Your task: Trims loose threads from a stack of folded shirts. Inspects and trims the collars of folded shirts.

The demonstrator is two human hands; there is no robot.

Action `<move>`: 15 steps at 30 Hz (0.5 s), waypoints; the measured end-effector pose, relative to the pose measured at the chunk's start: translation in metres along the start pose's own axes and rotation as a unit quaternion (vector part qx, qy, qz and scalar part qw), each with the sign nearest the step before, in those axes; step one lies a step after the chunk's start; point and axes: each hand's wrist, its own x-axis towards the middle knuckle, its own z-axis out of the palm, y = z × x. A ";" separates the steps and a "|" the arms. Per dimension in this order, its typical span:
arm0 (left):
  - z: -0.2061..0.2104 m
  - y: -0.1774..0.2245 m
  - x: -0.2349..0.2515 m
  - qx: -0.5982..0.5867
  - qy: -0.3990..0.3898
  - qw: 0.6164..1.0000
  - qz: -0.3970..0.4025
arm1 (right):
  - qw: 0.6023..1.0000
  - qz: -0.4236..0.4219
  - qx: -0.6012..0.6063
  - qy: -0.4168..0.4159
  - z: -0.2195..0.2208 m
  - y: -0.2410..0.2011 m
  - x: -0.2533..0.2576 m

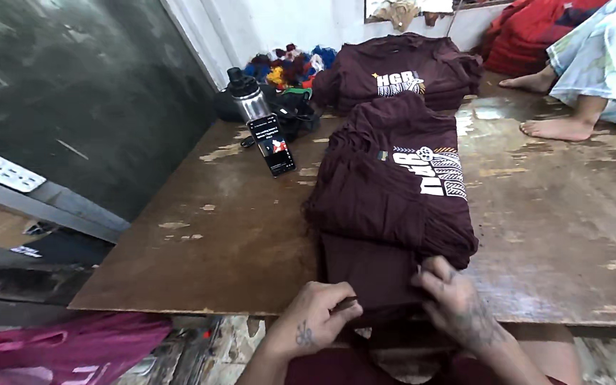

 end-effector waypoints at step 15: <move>0.038 0.005 0.048 -0.238 0.048 0.965 -0.099 | 0.994 0.060 -0.002 -0.093 -0.051 0.000 -0.086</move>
